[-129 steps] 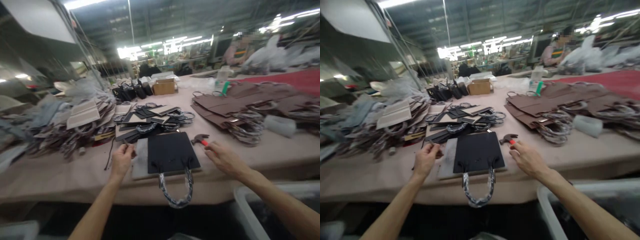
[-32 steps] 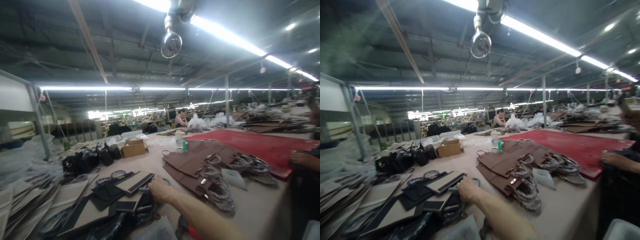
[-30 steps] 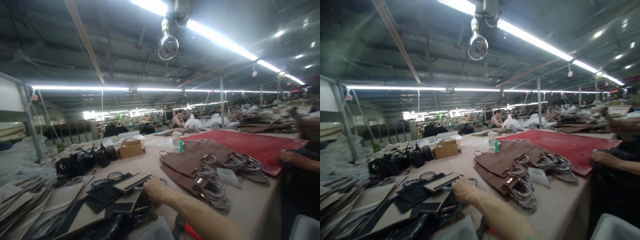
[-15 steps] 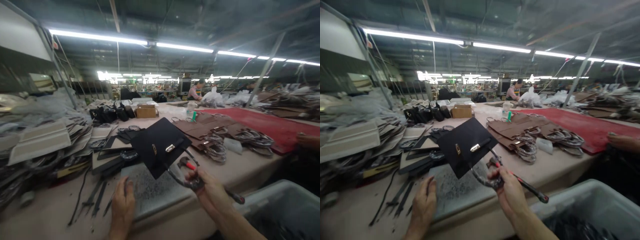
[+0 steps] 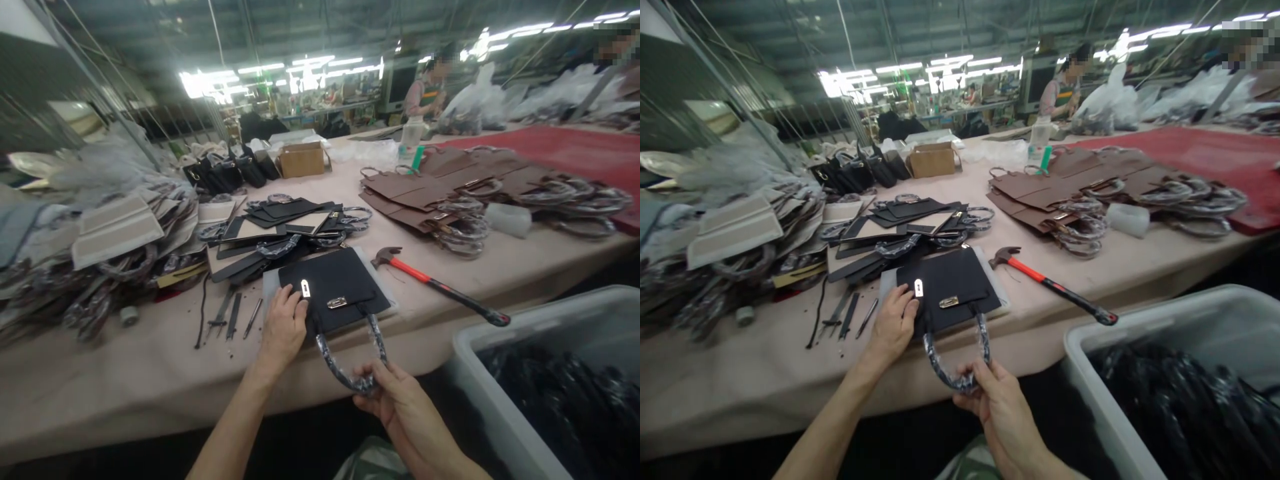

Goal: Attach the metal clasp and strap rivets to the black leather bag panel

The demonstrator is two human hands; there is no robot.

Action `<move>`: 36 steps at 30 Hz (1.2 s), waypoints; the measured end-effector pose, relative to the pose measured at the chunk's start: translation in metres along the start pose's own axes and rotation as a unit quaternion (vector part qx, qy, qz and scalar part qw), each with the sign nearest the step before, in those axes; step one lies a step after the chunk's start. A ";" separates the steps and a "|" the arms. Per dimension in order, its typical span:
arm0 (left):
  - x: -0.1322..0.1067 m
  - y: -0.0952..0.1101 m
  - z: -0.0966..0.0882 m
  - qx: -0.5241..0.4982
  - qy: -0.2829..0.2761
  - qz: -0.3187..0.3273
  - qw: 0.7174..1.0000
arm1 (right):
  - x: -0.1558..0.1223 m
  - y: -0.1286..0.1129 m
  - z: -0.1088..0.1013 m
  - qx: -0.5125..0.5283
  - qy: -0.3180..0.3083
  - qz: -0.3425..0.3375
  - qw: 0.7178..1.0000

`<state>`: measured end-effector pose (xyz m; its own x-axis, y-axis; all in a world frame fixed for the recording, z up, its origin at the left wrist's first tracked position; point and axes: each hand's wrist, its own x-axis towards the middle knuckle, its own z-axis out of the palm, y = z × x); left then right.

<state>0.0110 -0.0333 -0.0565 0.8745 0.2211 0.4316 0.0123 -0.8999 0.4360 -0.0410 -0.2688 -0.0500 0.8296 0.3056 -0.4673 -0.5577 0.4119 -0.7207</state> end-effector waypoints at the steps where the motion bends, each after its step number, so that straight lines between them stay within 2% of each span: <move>1: 0.000 0.002 0.000 0.012 0.006 0.004 1.000 | 0.002 -0.002 -0.005 -0.034 -0.010 0.004 0.999; 3: -0.004 0.006 -0.001 0.030 0.016 0.029 0.999 | 0.006 -0.011 -0.017 -0.168 -0.046 0.021 0.984; 4: -0.006 0.008 -0.001 0.035 0.015 0.050 0.998 | 0.008 -0.018 -0.024 -0.264 -0.065 0.019 0.962; 6: -0.010 0.012 -0.001 0.037 -0.006 0.093 0.995 | 0.013 -0.036 -0.035 -0.464 -0.061 -0.054 0.882; 8: -0.012 0.016 -0.001 0.040 -0.037 0.117 0.992 | 0.020 -0.059 -0.038 -0.592 -0.012 -0.196 0.782; 9: -0.013 0.017 -0.002 0.038 -0.052 0.123 0.990 | 0.024 -0.070 -0.035 -0.614 0.011 -0.271 0.741; 10: -0.012 0.017 -0.003 0.035 -0.064 0.126 0.989 | 0.030 -0.080 -0.030 -0.615 0.014 -0.337 0.713; 12: -0.012 0.017 -0.004 0.025 -0.083 0.127 0.988 | 0.043 -0.095 -0.014 -0.587 -0.038 -0.440 0.679; 14: -0.012 0.017 -0.005 0.006 -0.087 0.113 0.990 | 0.060 -0.102 0.007 -0.573 -0.103 -0.507 0.635; 16: -0.011 0.018 -0.003 -0.019 -0.084 0.084 0.993 | 0.078 -0.103 0.028 -0.613 -0.141 -0.505 0.591; 18: -0.010 0.020 -0.001 -0.048 -0.082 0.047 0.994 | 0.097 -0.101 0.044 -0.677 -0.168 -0.445 0.562; 20: -0.010 0.022 0.001 -0.081 -0.073 0.006 0.994 | 0.113 -0.099 0.053 -0.712 -0.193 -0.391 0.550; 23: -0.008 0.023 -0.004 -0.140 -0.054 -0.055 0.987 | 0.129 -0.101 0.057 -0.715 -0.216 -0.365 0.556; 25: -0.008 0.016 -0.014 -0.181 -0.033 -0.084 0.979 | 0.134 -0.103 0.056 -0.711 -0.224 -0.356 0.564; 27: -0.008 0.002 -0.029 -0.191 0.011 -0.112 0.975 | 0.136 -0.103 0.053 -0.701 -0.229 -0.355 0.574; 29: -0.009 -0.019 -0.048 -0.146 0.066 -0.147 0.976 | 0.137 -0.102 0.051 -0.691 -0.230 -0.361 0.583; 31: -0.009 -0.042 -0.065 -0.063 0.089 -0.184 0.977 | 0.139 -0.100 0.050 -0.685 -0.230 -0.367 0.586; 33: -0.010 -0.064 -0.078 0.014 0.068 -0.218 0.974 | 0.142 -0.098 0.049 -0.681 -0.231 -0.374 0.585; 36: -0.010 -0.086 -0.086 0.084 0.017 -0.245 0.966 | 0.144 -0.097 0.046 -0.667 -0.239 -0.390 0.587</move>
<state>-0.0402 0.0740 -0.0299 0.7277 0.6453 0.2323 0.5016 -0.7318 0.4615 0.1312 -0.2252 -0.0234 0.5372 0.8088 0.2393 0.7707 -0.3554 -0.5288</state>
